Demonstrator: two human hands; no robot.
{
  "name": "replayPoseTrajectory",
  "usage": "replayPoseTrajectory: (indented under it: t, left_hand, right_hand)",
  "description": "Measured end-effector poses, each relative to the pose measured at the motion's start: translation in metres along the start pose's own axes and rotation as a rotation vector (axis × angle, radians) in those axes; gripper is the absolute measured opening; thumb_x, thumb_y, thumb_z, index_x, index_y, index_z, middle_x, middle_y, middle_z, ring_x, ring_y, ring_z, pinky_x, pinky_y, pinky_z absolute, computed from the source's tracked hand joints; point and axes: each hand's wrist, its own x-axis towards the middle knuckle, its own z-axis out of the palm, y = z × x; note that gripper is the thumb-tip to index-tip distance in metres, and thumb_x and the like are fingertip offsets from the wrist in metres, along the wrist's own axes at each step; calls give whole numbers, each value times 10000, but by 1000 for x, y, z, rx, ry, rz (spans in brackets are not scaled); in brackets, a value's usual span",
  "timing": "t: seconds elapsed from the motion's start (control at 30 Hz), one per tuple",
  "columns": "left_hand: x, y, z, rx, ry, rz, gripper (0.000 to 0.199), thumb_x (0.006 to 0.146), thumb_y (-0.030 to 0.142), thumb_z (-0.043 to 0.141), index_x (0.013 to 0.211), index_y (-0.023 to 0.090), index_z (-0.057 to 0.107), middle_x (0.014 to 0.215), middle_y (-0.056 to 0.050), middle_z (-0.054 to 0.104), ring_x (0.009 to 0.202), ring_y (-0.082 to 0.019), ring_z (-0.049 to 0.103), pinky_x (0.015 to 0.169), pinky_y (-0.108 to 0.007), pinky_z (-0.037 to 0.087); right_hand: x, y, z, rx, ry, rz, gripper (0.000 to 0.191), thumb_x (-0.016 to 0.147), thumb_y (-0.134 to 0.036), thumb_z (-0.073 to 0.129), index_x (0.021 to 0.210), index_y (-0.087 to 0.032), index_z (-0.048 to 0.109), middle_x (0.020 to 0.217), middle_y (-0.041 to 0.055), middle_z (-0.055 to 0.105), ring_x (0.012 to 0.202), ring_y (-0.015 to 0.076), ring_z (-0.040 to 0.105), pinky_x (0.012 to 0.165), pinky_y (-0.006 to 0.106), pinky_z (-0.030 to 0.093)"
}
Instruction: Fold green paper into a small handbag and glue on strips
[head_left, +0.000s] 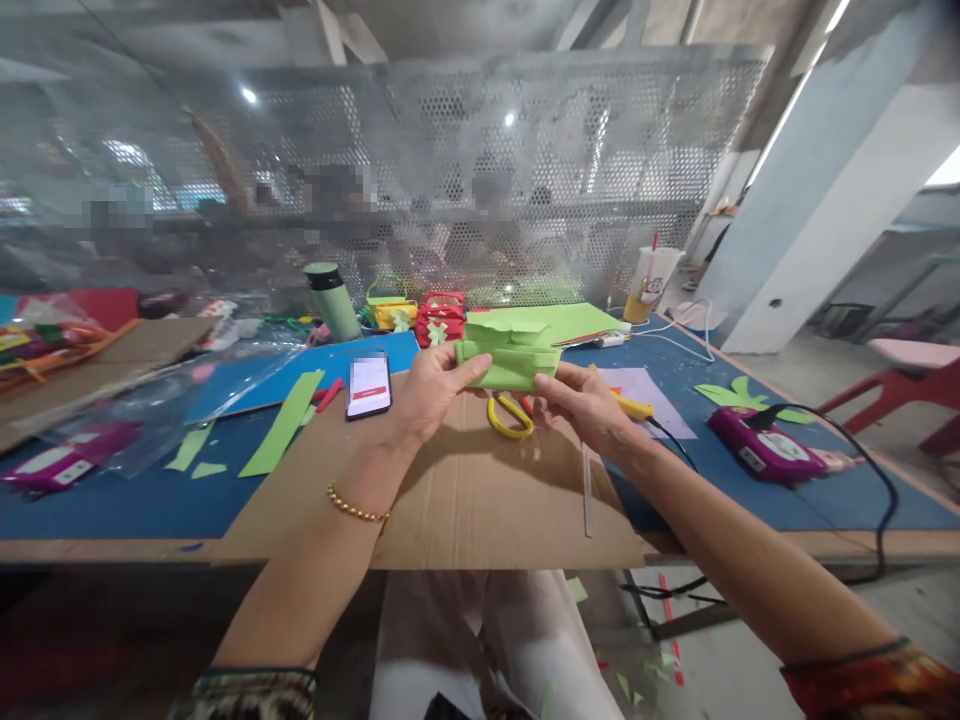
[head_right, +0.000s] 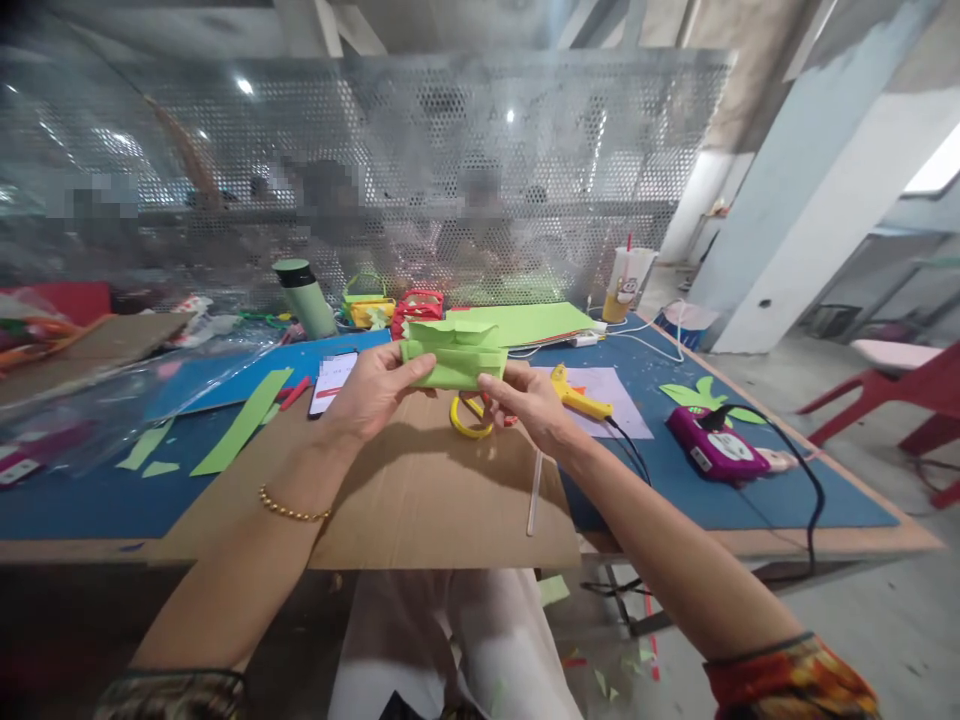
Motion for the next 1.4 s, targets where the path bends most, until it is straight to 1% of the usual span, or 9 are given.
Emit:
replayPoseTrajectory:
  t: [0.17,0.37,0.63,0.8,0.93,1.03,1.13,1.27,1.4]
  left_hand:
    - [3,-6,-2,45,-53,-4,444,649,508,944,806,152,730,817,-43,746,751,-146,663,627,-255,561]
    - [1,-4,1,-22,-88,-49,505,589,423,996,948,155,764,967,-73,787,818,-174,698,700,-283,589]
    - [2,-12,2,2,26,-96,489,637,352,930,1053,148,774,1078,-80,804,894,-192,723,759,-300,590]
    - [4,-17,2,15,23,-101,483,625,286,880,1069,142,755,1095,-80,802,953,-219,735,786,-313,583]
    - [5,-18,1,24,26,-93,455,644,267,850,1071,150,744,1091,-84,798,949,-212,734,794,-315,577]
    - [5,-19,2,24,9,-99,431,637,288,867,1031,157,752,1077,-75,802,914,-203,729,778,-307,563]
    - [4,-18,5,-64,-13,-121,467,610,304,923,1023,157,760,1084,-80,810,955,-222,742,844,-328,570]
    - [0,-16,10,-206,-93,-216,500,606,353,973,1018,145,780,1100,-123,822,960,-263,767,857,-372,592]
    - [-2,-20,13,-227,-118,-271,473,572,351,990,952,127,819,1005,-138,836,862,-274,780,797,-393,612]
  right_hand:
    - [5,0,-10,5,39,-97,550,726,-677,870,968,-206,721,763,-5,720,565,127,631,527,267,509]
    - [8,-1,-8,-34,84,-118,554,692,-721,873,770,-207,681,597,-27,645,464,104,566,441,244,457]
    - [7,-4,-3,-141,150,-128,609,633,-775,858,678,-218,616,556,-33,606,450,100,523,426,252,439]
    - [7,-3,-6,-125,140,-87,571,675,-737,851,790,-205,677,580,-29,637,452,109,554,436,260,465]
    - [7,-4,-6,-51,101,-48,589,638,-682,907,906,-199,704,657,-25,683,472,110,575,461,267,495]
    - [7,-4,-6,-43,109,-56,561,608,-648,941,827,-191,700,642,-22,663,494,104,564,464,255,479]
    - [8,-3,-7,-11,132,-55,534,569,-615,971,729,-195,683,611,-33,626,492,92,533,459,246,456]
    - [7,-2,-7,27,120,-18,505,535,-569,997,755,-200,731,662,-21,679,523,94,550,476,241,453]
    - [6,-2,-5,38,99,7,492,500,-521,1018,757,-199,750,754,4,747,632,122,639,589,254,524]
